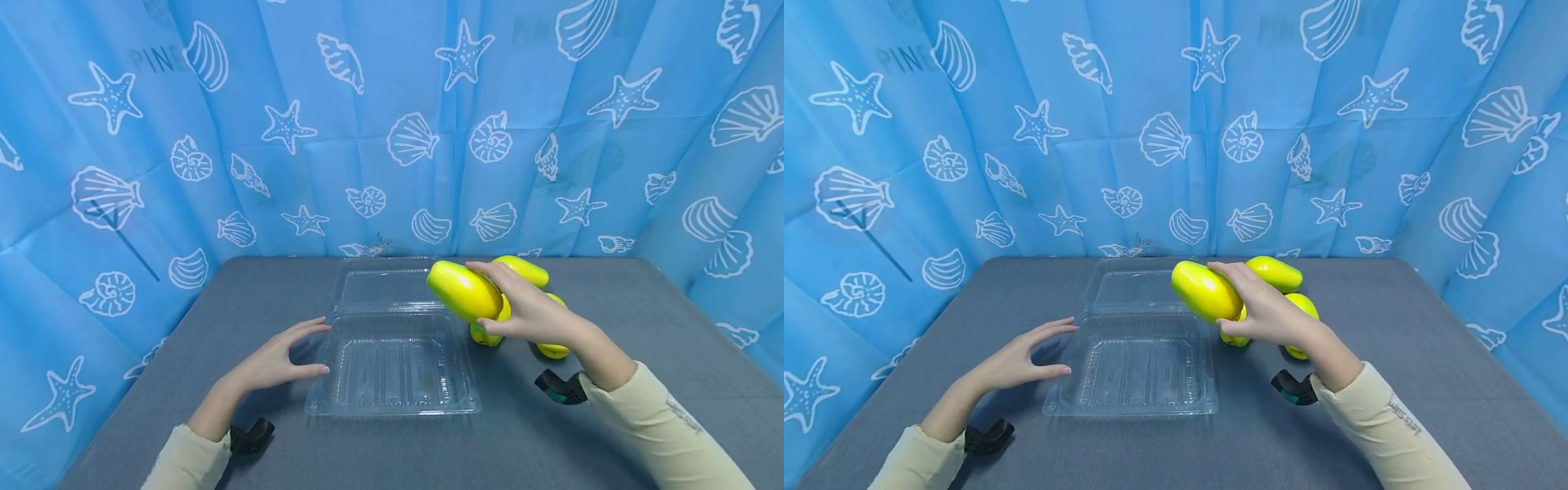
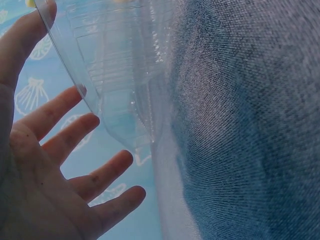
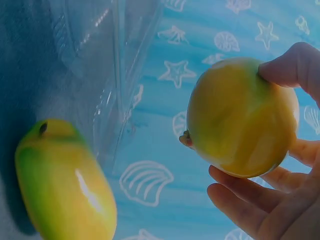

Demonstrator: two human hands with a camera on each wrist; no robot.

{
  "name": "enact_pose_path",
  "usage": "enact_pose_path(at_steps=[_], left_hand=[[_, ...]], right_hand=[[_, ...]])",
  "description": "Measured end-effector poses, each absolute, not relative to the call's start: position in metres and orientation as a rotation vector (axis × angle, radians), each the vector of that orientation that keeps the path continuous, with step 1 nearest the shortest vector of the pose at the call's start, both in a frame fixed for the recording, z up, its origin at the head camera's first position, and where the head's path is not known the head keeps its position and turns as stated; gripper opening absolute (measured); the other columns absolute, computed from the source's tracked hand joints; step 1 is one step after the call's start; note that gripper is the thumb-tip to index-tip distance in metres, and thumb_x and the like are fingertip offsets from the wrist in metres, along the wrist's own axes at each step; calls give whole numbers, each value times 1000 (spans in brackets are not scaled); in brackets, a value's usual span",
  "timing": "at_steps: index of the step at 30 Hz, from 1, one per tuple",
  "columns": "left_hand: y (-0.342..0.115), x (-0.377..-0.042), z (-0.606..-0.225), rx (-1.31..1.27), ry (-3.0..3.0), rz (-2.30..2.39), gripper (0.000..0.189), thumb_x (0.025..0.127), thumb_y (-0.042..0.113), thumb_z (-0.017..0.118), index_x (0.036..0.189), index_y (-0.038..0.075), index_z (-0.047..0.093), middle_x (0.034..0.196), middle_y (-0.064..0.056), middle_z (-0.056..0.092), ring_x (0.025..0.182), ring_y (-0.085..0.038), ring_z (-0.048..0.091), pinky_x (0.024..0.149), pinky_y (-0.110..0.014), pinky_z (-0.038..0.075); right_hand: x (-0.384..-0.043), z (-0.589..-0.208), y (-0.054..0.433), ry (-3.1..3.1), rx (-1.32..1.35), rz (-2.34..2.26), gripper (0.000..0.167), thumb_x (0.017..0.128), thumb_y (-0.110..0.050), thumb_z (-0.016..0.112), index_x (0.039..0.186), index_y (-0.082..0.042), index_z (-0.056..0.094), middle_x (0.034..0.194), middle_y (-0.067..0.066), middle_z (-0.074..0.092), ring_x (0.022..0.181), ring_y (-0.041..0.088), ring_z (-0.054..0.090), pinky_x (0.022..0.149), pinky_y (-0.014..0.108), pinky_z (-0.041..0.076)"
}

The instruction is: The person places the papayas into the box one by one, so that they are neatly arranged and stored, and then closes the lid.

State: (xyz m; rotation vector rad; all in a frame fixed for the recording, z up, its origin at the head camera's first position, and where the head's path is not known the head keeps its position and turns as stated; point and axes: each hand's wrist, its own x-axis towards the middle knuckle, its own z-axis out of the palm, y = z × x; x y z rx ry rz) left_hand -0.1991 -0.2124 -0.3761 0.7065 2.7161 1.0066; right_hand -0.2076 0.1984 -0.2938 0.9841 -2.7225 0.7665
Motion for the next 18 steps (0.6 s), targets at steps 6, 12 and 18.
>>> enact_pose_path(at_steps=[6, 12, 18], left_hand=[[-213, -200, -377, 682, 2710, 996, 67, 82, 44, 67, 139, 19, 43, 153, -11, 30, 139, -41, 27, 102, -69, 28], [-213, -200, -376, 665, 2709, 995, 68, 81, 44, 68, 139, 19, 43, 153, -11, 30, 139, -41, 26, 101, -69, 28], [-213, -200, -377, 658, 2720, 984, 68, 81, 45, 68, 139, 20, 43, 153, -10, 30, 139, -41, 26, 101, -69, 28]], right_hand=[[-207, -290, 183, -2754, 1032, 760, 83, 72, -13, 72, 143, -7, 29, 136, 9, 44, 108, 19, 47, 86, 39, 46], [-206, -284, 166, -2776, 1108, 763, 84, 74, -16, 72, 144, -7, 27, 139, 9, 41, 107, 16, 49, 87, 36, 48], [-208, -280, 149, -2784, 1188, 783, 81, 76, -17, 72, 144, -7, 28, 140, 7, 39, 107, 15, 51, 89, 36, 49]])
